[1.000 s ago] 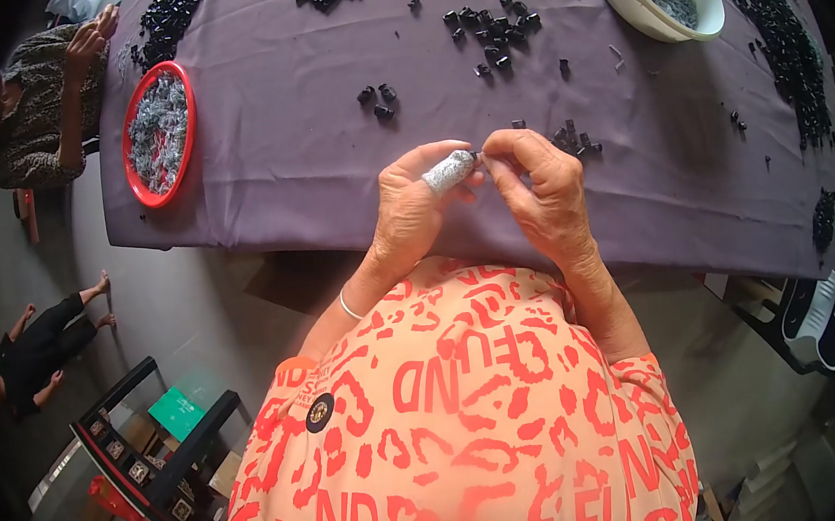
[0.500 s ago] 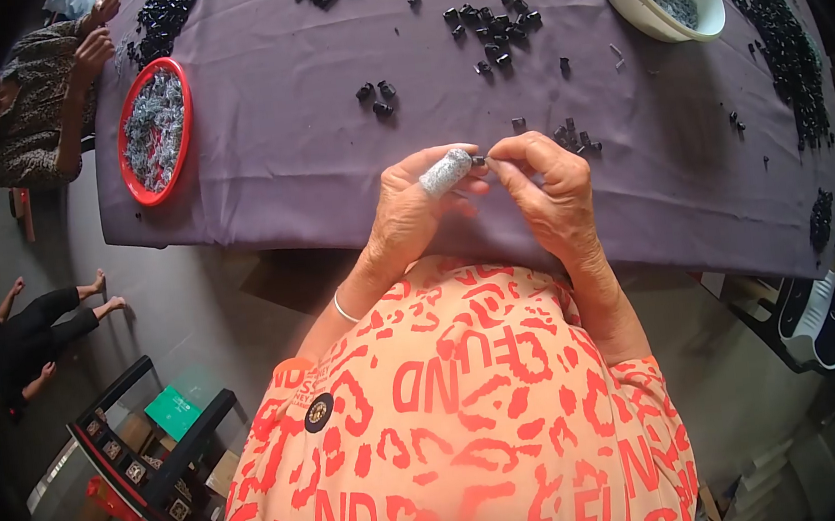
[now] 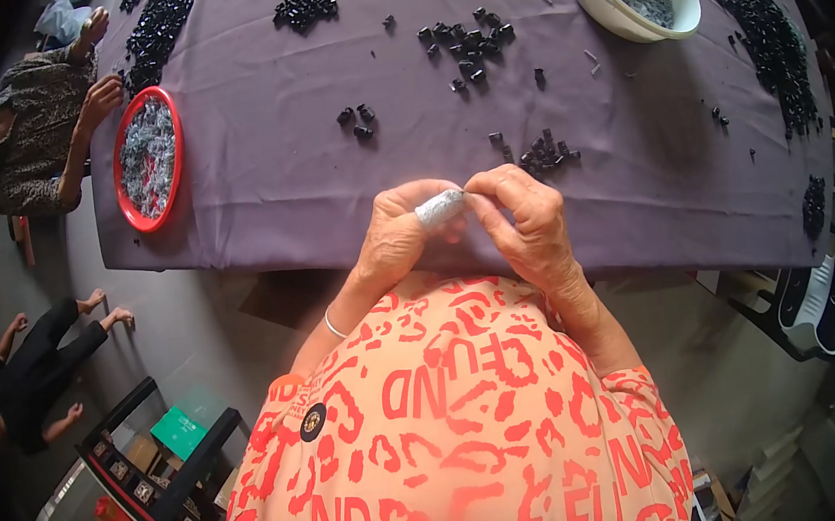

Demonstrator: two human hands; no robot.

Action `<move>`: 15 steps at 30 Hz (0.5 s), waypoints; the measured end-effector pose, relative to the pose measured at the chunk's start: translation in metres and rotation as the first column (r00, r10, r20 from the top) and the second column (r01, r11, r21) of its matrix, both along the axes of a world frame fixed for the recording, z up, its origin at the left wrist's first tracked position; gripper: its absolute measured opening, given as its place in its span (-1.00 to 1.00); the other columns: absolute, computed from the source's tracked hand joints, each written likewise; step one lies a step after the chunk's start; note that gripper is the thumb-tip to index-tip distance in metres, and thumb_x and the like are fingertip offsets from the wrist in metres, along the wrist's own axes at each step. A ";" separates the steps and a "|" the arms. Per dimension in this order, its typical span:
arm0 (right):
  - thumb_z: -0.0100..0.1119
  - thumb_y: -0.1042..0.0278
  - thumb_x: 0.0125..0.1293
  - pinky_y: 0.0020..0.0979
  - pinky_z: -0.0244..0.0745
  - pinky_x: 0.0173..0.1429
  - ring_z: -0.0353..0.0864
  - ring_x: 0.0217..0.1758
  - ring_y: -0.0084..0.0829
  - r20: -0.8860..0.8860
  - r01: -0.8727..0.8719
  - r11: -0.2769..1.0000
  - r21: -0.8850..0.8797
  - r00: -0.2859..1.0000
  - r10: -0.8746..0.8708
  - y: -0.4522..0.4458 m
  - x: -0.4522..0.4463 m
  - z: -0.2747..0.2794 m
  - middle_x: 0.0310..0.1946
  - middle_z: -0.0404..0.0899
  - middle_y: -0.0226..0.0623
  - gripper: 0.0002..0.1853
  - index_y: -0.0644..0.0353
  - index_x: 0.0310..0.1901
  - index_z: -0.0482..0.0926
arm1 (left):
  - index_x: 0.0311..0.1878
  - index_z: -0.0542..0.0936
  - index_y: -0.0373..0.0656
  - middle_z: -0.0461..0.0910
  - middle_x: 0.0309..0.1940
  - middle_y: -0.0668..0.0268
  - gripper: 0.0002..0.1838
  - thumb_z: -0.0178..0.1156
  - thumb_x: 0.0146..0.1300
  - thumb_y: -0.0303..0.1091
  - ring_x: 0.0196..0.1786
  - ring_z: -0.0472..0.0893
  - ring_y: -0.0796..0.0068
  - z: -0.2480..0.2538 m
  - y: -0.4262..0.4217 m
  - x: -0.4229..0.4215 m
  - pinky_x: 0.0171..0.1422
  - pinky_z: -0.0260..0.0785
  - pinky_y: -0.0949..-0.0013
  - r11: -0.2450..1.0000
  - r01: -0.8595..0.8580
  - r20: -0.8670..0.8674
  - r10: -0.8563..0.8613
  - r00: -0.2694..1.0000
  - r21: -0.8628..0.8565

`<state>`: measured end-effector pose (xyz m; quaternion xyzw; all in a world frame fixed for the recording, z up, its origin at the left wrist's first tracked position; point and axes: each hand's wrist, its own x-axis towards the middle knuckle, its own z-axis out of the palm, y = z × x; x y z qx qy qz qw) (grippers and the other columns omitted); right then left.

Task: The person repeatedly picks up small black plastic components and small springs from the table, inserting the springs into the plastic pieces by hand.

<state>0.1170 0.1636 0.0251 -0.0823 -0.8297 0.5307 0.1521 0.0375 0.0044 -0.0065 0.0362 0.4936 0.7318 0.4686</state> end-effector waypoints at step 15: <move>0.31 0.57 0.17 -0.35 0.51 -0.26 0.62 -0.34 -0.27 -0.098 0.072 0.997 0.023 0.993 -0.070 0.012 -0.009 0.000 -0.36 0.60 -0.16 -0.76 0.29 -0.11 0.60 | -0.13 0.62 -0.26 0.64 -0.26 0.34 -0.85 0.24 0.36 -0.37 -0.21 0.62 0.57 0.000 0.001 -0.005 -0.11 0.52 0.47 0.985 -0.066 0.117 0.047 0.992 0.159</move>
